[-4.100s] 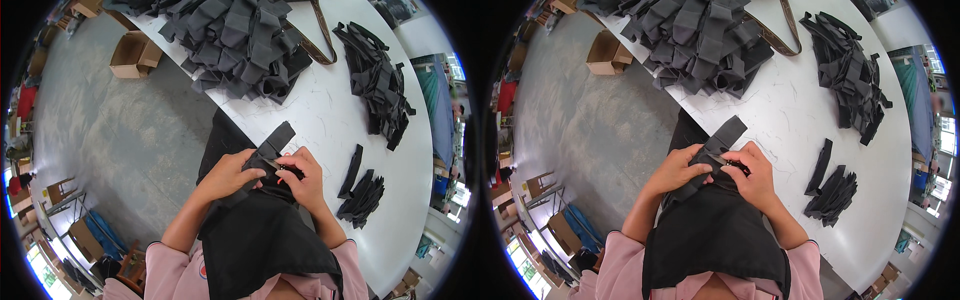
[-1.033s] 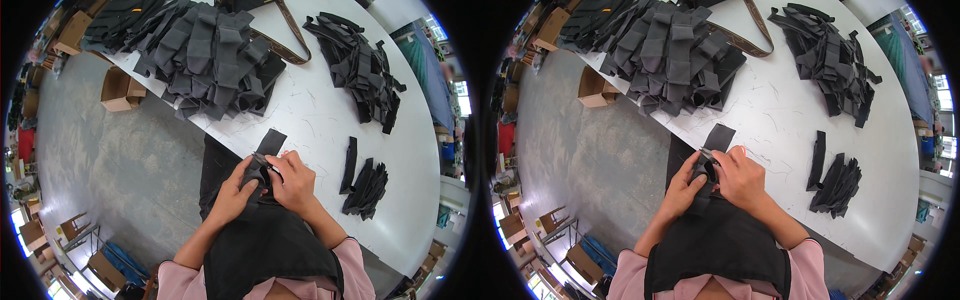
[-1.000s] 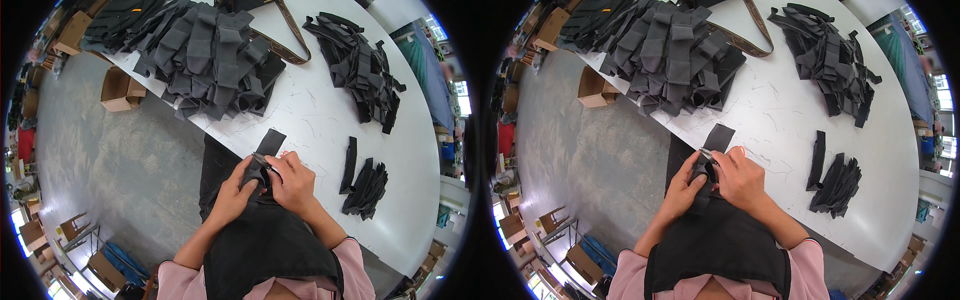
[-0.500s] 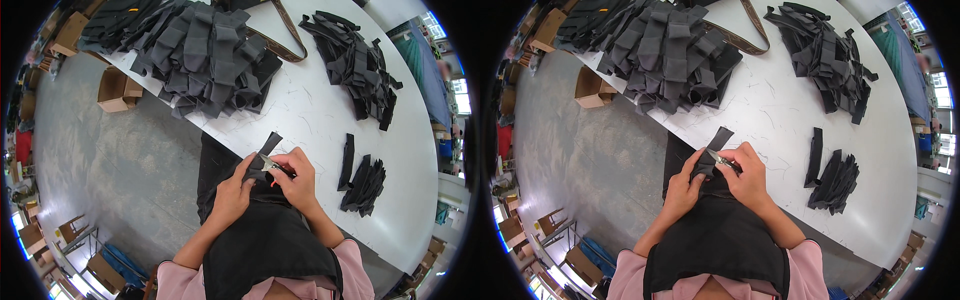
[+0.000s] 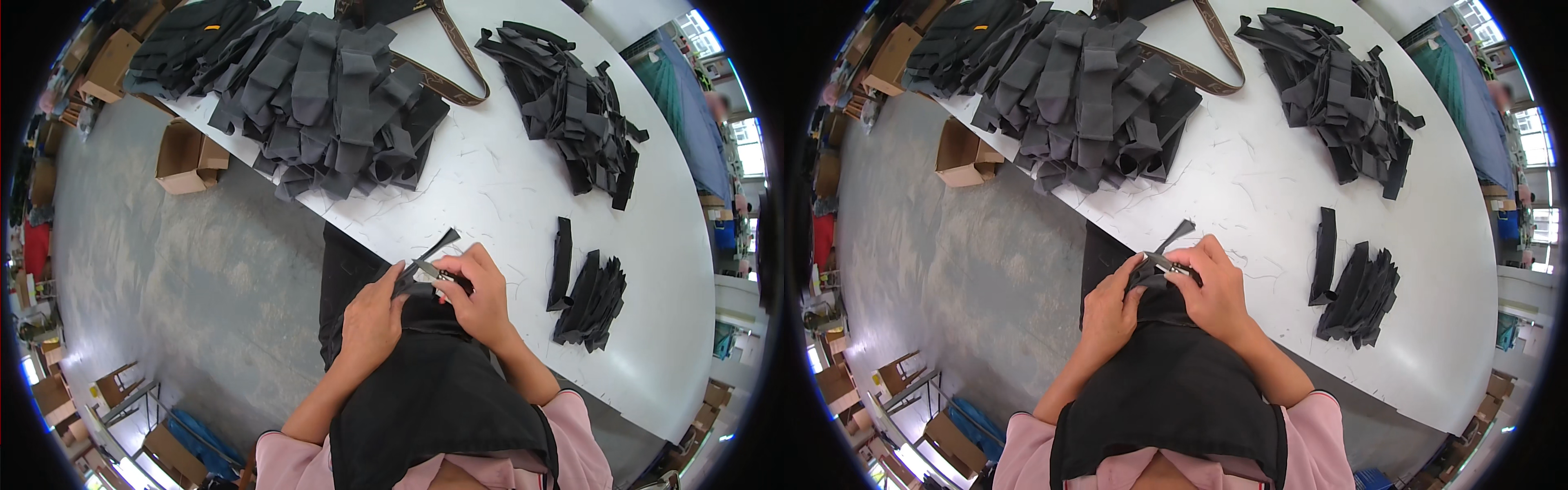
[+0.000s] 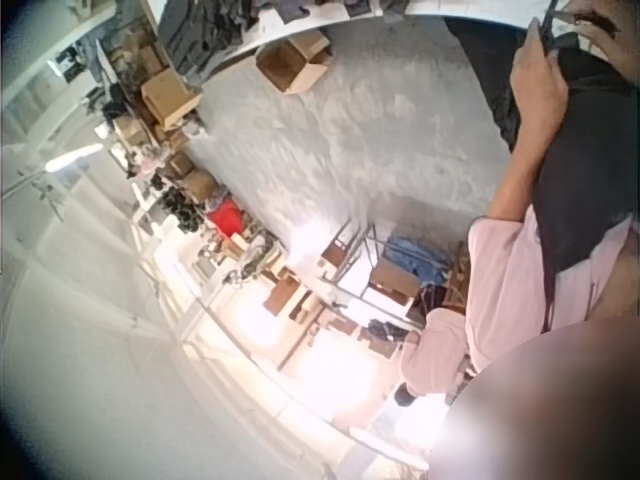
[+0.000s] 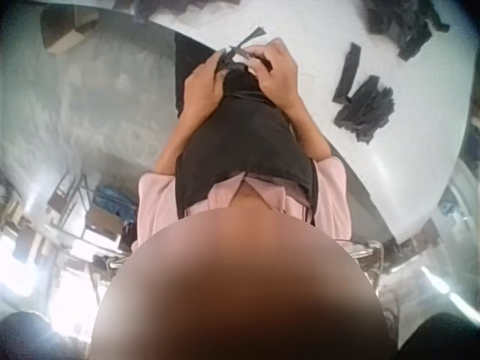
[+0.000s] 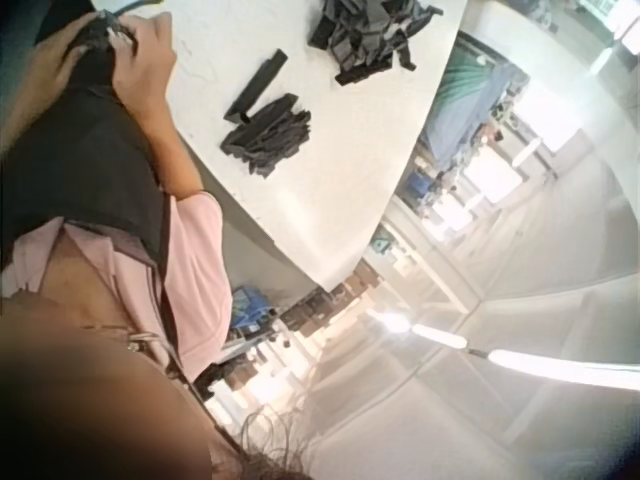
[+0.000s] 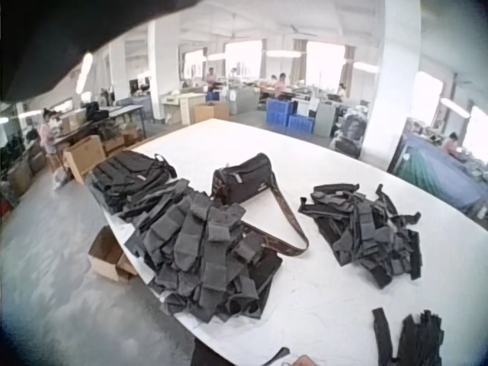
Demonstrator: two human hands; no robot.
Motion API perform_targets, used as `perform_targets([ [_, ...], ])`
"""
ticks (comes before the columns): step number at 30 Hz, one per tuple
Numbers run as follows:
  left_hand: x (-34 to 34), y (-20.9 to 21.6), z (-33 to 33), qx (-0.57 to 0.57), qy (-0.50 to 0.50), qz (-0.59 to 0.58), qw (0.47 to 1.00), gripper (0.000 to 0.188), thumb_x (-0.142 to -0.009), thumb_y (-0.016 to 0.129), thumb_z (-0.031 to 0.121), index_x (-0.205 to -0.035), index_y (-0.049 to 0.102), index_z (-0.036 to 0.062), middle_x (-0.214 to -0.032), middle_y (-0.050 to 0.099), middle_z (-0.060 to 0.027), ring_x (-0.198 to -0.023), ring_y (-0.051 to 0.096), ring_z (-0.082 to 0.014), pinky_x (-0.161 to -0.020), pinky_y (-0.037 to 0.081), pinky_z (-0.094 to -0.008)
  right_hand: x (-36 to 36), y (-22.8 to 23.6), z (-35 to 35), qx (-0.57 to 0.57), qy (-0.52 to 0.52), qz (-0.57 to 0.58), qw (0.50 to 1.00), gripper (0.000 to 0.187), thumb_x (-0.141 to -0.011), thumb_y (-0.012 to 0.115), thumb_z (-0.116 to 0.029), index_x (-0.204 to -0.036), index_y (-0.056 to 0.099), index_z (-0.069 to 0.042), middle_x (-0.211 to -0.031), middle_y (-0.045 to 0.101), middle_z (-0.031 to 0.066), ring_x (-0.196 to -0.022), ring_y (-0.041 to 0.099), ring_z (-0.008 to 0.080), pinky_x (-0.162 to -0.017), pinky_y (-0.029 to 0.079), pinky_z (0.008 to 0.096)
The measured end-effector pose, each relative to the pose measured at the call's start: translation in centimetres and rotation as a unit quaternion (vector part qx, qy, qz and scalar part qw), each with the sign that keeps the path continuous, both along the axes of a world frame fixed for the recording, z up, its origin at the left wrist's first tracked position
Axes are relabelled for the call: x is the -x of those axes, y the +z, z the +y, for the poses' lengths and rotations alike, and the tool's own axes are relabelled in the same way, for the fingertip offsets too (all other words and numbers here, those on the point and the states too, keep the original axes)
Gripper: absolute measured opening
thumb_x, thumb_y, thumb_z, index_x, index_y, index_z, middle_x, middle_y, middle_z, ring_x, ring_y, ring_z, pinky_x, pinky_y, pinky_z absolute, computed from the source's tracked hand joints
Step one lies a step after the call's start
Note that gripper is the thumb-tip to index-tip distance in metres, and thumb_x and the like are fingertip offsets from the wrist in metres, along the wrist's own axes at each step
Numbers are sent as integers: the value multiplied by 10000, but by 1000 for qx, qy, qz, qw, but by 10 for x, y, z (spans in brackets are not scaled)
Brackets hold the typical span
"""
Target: Manually process or trim industrial fabric straps using small hand scissors.
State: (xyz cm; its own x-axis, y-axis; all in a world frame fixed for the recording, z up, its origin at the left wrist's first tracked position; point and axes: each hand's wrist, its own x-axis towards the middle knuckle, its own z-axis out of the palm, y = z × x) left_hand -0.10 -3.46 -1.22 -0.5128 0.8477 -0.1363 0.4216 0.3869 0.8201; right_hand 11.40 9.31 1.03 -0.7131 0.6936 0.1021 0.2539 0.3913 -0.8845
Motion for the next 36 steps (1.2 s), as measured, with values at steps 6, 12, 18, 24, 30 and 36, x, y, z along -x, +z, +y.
perform_targets([
  [6, 8, -16, 3, -57, 32, -191, 979, 377, -869, 563, 83, -1235, 500, 20, -976, 641, -133, -854, 616, -256, -776, 480, -351, 4, -8, 8, 63, -17, 5, 998, 191, -742, 656, 20, -922, 641, -43, -761, 473, 41, -616, 489, 119, -544, 402, 238],
  [12, 42, -19, 11, -147, 123, -695, 693, 431, -948, 487, 307, -1299, 371, 84, -1239, 519, -181, -972, 610, -257, -805, 541, -430, -4, -3, 11, 198, -64, 56, 977, 197, -731, 665, 21, -921, 636, -22, -780, 458, 24, -641, 450, 86, -568, 371, 210],
  [18, 52, -20, 15, -159, 158, -662, 716, 356, -979, 416, 312, -1254, 379, 89, -1205, 543, -170, -917, 607, -224, -743, 550, -381, -11, -1, -22, 55, 58, -42, 996, 254, -700, 705, 8, -943, 648, -42, -752, 478, 45, -620, 505, 147, -566, 404, 260],
  [24, 51, -16, 19, -170, 183, -663, 705, 336, -985, 403, 310, -1239, 377, 92, -1186, 552, -163, -893, 602, -216, -744, 542, -389, -13, -7, -29, -24, 81, -19, 996, 265, -694, 721, -16, -946, 651, -59, -758, 522, 73, -613, 538, 189, -563, 433, 296],
  [30, 50, -15, 20, -198, 210, -675, 679, 343, -980, 410, 317, -1233, 387, 86, -1190, 547, -166, -907, 602, -227, -749, 544, -396, -10, -11, -32, -57, 82, -31, 994, 250, -696, 710, -20, -936, 648, -52, -745, 525, 75, -601, 530, 229, -620, 477, 299],
  [36, 51, -17, 18, -206, 213, -681, 670, 320, -979, 417, 311, -1214, 403, 94, -1177, 556, -162, -915, 596, -228, -753, 537, -392, -12, -12, -32, -104, 84, -31, 991, 242, -684, 705, -5, -916, 651, -46, -723, 522, 72, -581, 514, 227, -584, 450, 304],
])
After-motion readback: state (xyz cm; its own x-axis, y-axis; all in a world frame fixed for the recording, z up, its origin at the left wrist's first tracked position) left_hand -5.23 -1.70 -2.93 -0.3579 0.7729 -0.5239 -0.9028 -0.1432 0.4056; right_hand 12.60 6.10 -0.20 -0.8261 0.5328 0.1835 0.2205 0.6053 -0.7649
